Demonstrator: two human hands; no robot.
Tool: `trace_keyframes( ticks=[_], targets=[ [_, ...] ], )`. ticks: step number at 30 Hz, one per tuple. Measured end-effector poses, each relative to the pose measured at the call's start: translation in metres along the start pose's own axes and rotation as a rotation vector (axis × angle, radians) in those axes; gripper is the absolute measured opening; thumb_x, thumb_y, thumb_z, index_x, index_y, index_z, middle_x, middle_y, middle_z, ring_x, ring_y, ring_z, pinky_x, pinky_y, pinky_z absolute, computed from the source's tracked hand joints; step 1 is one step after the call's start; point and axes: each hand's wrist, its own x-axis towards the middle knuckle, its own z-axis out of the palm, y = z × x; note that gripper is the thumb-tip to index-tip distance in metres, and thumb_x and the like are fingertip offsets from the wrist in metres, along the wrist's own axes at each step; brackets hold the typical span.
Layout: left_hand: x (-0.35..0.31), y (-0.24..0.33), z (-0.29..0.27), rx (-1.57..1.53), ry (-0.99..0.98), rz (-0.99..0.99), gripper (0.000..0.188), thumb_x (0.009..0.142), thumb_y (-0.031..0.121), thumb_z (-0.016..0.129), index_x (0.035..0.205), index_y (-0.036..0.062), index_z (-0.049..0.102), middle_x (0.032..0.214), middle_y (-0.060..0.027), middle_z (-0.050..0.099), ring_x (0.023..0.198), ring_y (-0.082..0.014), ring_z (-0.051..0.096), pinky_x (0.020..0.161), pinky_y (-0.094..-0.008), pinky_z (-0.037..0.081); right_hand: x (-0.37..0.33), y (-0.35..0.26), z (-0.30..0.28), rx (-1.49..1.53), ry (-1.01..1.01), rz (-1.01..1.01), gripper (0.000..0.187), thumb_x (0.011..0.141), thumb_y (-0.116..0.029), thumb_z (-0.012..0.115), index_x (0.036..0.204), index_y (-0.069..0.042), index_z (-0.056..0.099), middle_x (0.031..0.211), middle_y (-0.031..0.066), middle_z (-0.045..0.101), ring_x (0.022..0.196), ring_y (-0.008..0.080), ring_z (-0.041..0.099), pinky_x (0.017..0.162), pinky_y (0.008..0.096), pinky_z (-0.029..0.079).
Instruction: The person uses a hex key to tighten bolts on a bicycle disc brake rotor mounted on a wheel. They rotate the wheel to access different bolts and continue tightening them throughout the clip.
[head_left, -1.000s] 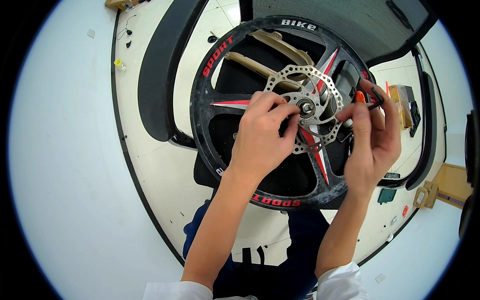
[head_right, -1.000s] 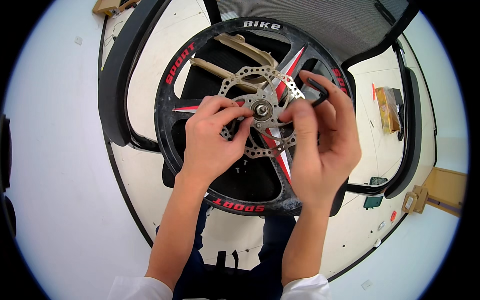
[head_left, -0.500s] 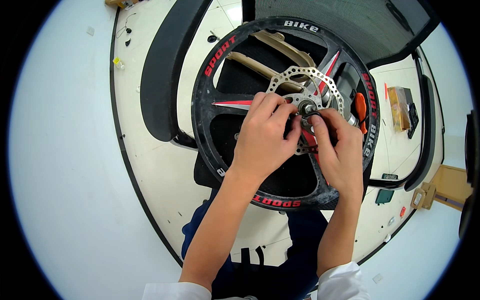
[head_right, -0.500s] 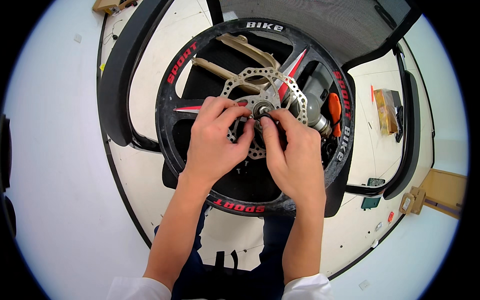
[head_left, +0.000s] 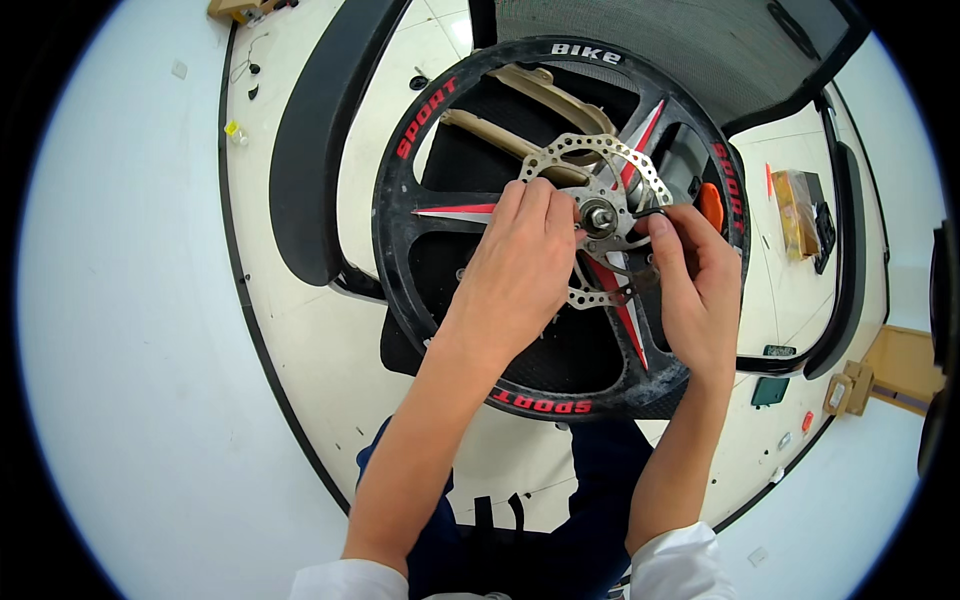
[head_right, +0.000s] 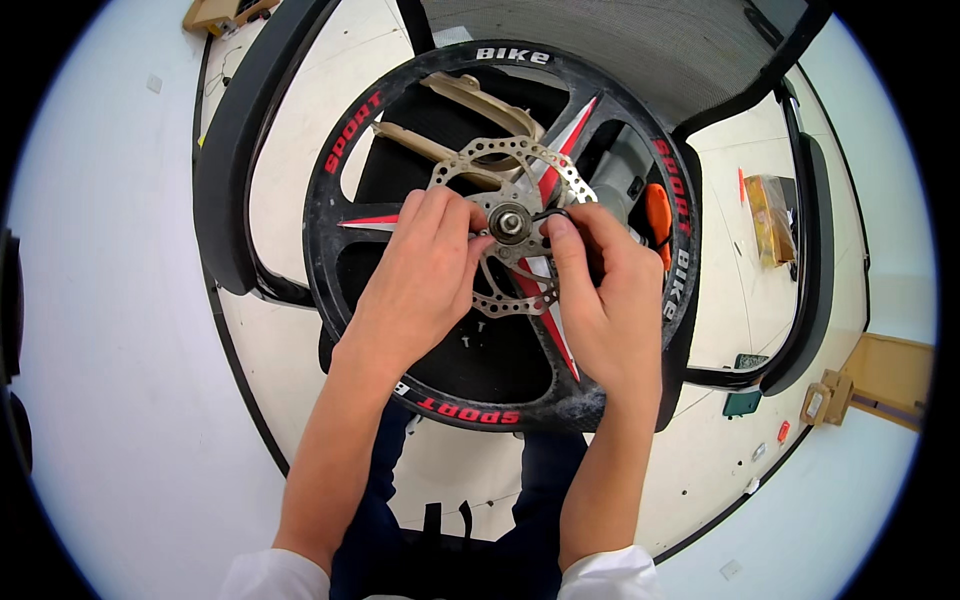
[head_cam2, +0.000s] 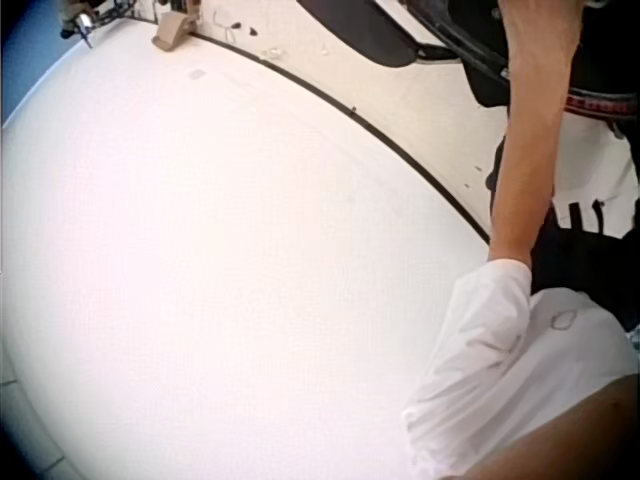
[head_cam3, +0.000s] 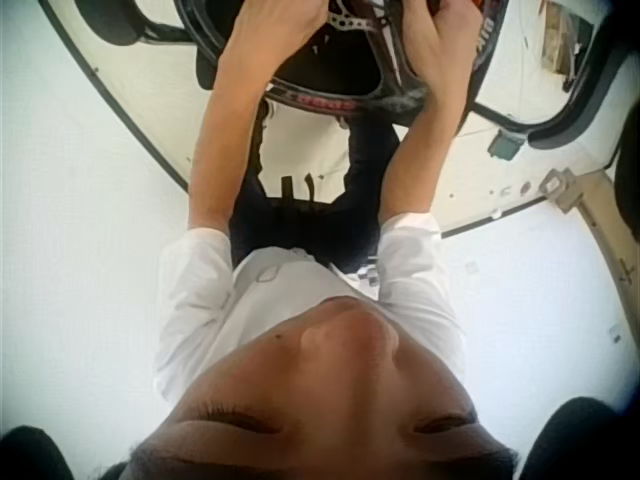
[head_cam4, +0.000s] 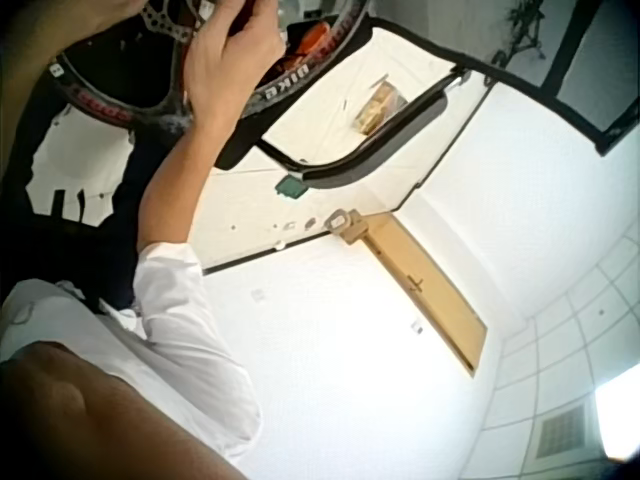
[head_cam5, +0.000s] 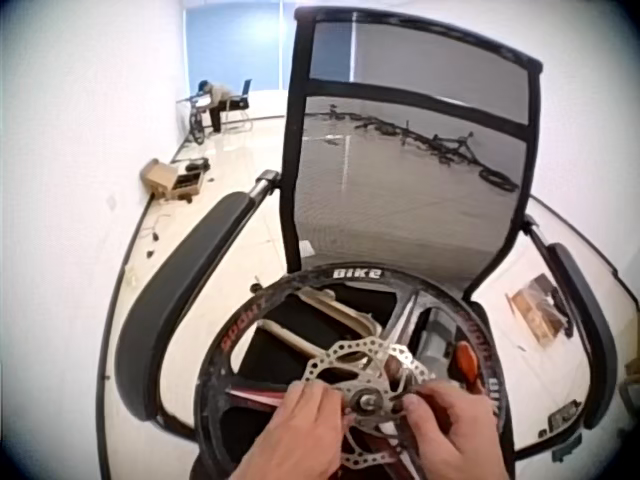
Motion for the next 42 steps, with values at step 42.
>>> trace_keyframes(
  ticks=[42],
  targets=[
    [-0.088, 0.033, 0.007, -0.269, 0.007, -0.282, 0.016, 0.082, 0.000, 0.077, 0.098, 0.0016, 0.075, 0.091, -0.0098, 0.072, 0.079, -0.0213, 0.069, 0.066, -0.0302, 0.054, 0.003, 0.017, -0.020, 0.034, -0.100, 0.018, 0.015, 0.097, -0.012, 0.063, 0.104, 0.002, 0.063, 0.063, 0.0147, 0.061, 0.051, 0.0206, 0.054, 0.055, 0.0328, 0.041]
  ],
)
